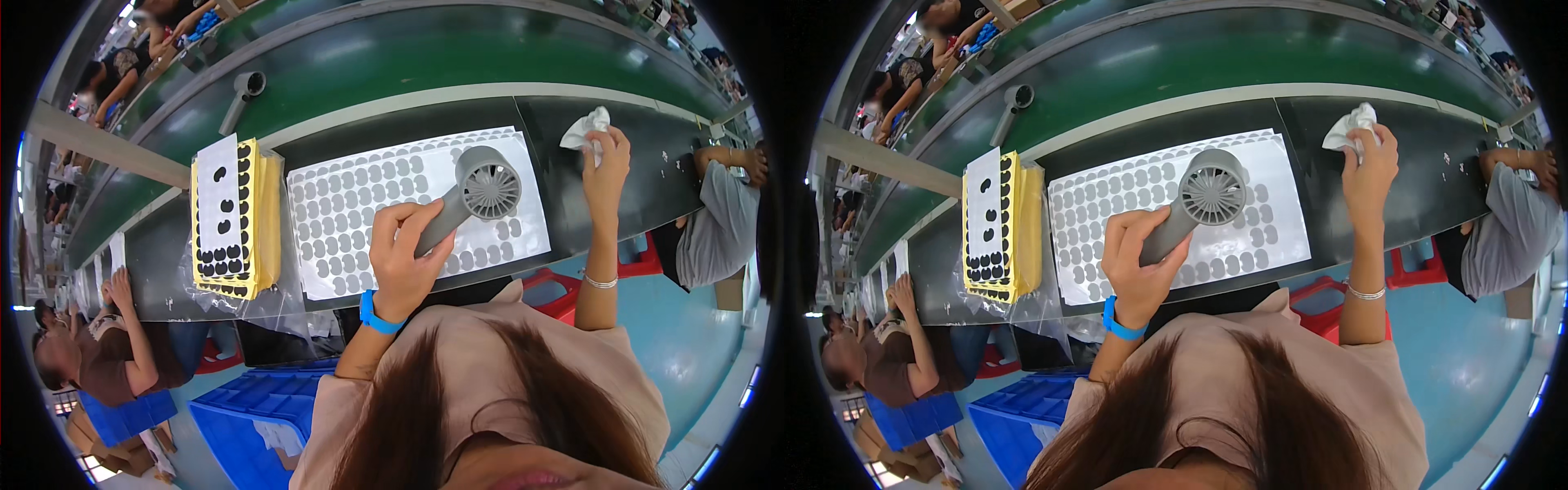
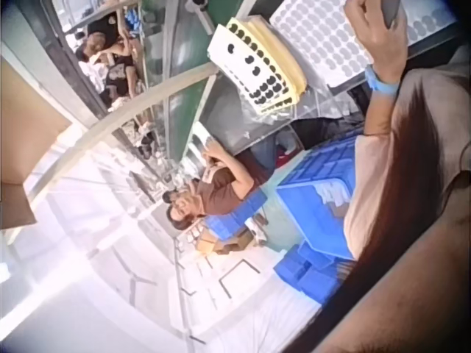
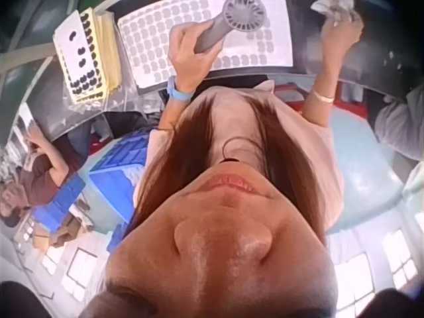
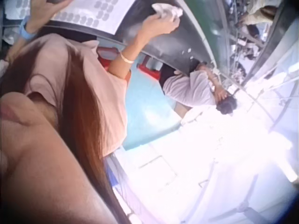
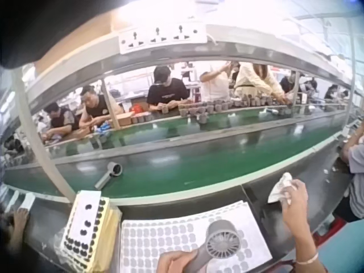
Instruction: The person peels adhesive pads from a sheet and attaches them to the base of handheld fan casings, wipes the fan bodies with a cloth, and places them onto the conveyor track.
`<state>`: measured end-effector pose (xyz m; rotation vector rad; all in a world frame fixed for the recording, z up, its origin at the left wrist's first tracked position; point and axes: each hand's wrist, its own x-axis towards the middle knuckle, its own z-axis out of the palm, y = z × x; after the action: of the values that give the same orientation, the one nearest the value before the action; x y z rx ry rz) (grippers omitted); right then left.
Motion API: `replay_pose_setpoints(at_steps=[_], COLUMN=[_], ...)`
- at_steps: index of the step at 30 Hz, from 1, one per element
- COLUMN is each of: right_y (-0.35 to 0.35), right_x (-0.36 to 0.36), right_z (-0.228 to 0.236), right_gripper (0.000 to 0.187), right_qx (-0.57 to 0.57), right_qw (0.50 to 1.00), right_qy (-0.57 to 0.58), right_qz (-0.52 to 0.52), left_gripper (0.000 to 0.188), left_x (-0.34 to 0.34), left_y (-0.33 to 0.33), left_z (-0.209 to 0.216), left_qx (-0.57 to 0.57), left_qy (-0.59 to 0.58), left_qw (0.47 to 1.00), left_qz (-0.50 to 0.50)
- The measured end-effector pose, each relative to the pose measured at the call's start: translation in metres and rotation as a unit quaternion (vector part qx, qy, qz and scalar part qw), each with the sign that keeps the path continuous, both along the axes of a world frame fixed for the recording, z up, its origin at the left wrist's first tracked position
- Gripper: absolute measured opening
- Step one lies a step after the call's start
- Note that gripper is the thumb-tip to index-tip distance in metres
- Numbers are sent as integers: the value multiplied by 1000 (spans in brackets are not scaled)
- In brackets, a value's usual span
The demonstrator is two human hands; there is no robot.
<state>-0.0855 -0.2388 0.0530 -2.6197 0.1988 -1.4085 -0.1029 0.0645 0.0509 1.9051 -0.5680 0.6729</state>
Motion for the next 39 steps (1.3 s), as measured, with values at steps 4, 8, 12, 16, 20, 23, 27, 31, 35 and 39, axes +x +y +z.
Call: replay_pose_setpoints(at_steps=[4,8,12,16,20,23,27,31,35,39], right_y=[-28,-30,-52,-75,-78,-67,-75,-90,-96,-53], right_x=[-8,-9,-9,-6,-4,-3,-5,-8,-13,-24], right_z=[-30,-54,-73,-87,-86,-79,-94,-110,-110,-70], right_gripper=[8,10,15,21,26,29,25,14,19,45], right_qx=[178,94,89,124,159,217,244,213,144,85], right_qw=[970,976,971,964,952,938,945,970,974,981], right_qy=[162,172,189,204,230,228,188,103,177,175], right_qz=[-13,-90,-113,-116,-125,-143,-113,-53,-16,-24], left_gripper=[40,43,48,38,34,39,40,45,48,43], left_x=[1,2,3,12,23,26,22,21,21,20], left_y=[-1,1,8,21,23,31,33,35,34,35], left_z=[-2,-2,2,1,-3,-6,0,-4,-10,-2], left_qx=[-10,-21,-51,-451,-575,-657,-685,-701,-727,-663], left_qy=[4,25,123,458,478,477,477,473,461,495], left_qw=[1000,999,991,703,589,496,448,396,333,439], left_qz=[0,11,-2,-305,-307,-307,-321,-357,-385,-350])
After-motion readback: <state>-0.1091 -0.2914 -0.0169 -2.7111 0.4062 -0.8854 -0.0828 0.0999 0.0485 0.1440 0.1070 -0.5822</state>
